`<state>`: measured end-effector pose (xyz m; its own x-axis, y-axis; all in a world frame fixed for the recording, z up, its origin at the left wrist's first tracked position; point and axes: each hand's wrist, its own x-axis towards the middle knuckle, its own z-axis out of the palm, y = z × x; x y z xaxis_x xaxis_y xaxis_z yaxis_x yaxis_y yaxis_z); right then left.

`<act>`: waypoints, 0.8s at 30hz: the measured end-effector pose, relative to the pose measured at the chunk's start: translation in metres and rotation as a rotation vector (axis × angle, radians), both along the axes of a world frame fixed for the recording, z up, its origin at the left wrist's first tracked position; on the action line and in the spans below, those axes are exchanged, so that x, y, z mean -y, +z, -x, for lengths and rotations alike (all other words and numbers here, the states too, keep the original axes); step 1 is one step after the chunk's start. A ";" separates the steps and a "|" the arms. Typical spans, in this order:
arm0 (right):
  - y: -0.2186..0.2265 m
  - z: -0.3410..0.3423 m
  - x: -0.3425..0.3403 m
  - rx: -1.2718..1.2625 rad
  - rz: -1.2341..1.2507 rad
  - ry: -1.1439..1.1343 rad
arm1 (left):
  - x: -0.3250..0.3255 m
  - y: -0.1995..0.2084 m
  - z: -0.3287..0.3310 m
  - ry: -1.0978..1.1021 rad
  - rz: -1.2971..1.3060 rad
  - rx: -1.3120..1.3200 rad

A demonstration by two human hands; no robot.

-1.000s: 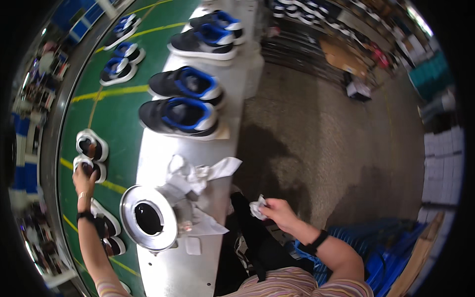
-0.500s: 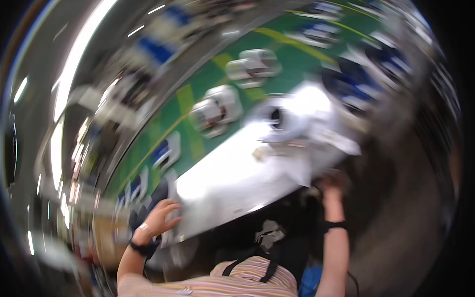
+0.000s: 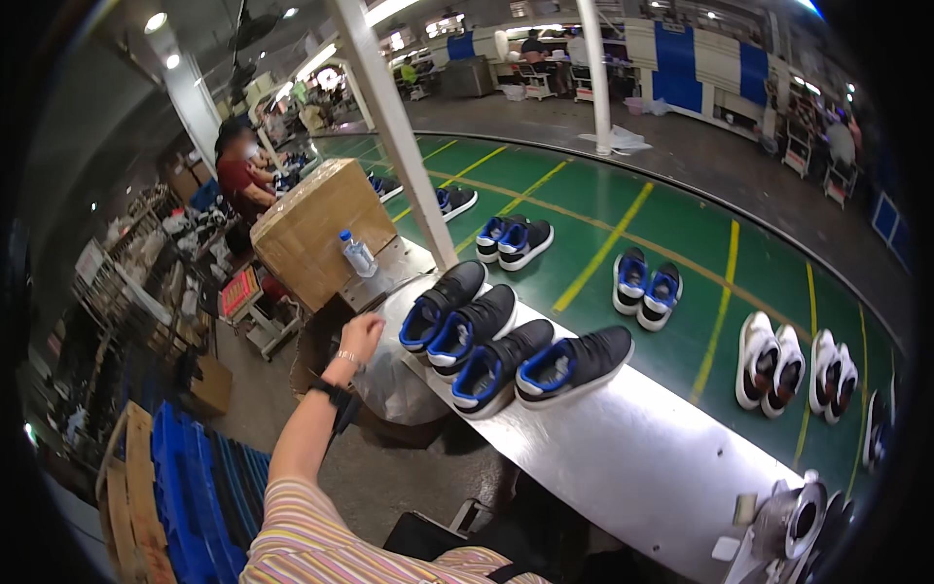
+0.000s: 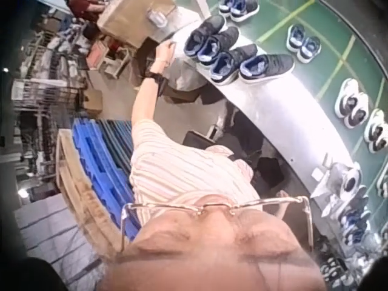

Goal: The person wipes the soles and sides of white and black shoes with a cloth, dipping it into a container between items. They handle the shoes one at a time, turning them to reach different surfaces before placing them back onto the conveyor belt.

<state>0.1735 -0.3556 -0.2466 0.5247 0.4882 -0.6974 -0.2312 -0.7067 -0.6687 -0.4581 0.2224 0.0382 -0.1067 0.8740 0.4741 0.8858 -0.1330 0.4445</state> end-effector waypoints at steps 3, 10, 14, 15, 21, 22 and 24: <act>0.087 0.045 -0.090 0.041 0.063 0.120 | -0.045 -0.010 0.055 0.156 0.150 -0.046; 0.191 0.119 -0.198 0.181 0.092 0.359 | -0.093 -0.049 0.019 -0.306 0.365 0.141; 0.220 0.149 -0.267 0.082 0.042 0.517 | -0.101 -0.061 0.017 -0.300 0.215 0.110; 0.230 0.157 -0.283 0.088 0.045 0.520 | -0.104 -0.063 0.018 -0.258 0.132 -0.050; 0.287 0.211 -0.340 0.316 -0.077 0.863 | -0.125 -0.052 0.013 -0.195 0.034 -0.005; 0.294 0.219 -0.342 0.286 -0.110 0.840 | -0.124 -0.051 0.018 -0.168 -0.028 0.128; 0.294 0.225 -0.342 0.257 -0.149 0.810 | -0.127 -0.042 0.025 -0.136 -0.146 0.401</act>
<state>-0.0514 -0.0135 0.0477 0.1080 0.8572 -0.5036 0.4767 -0.4892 -0.7304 -0.4835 0.3499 -0.0039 -0.1961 0.8199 0.5379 0.6178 -0.3227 0.7170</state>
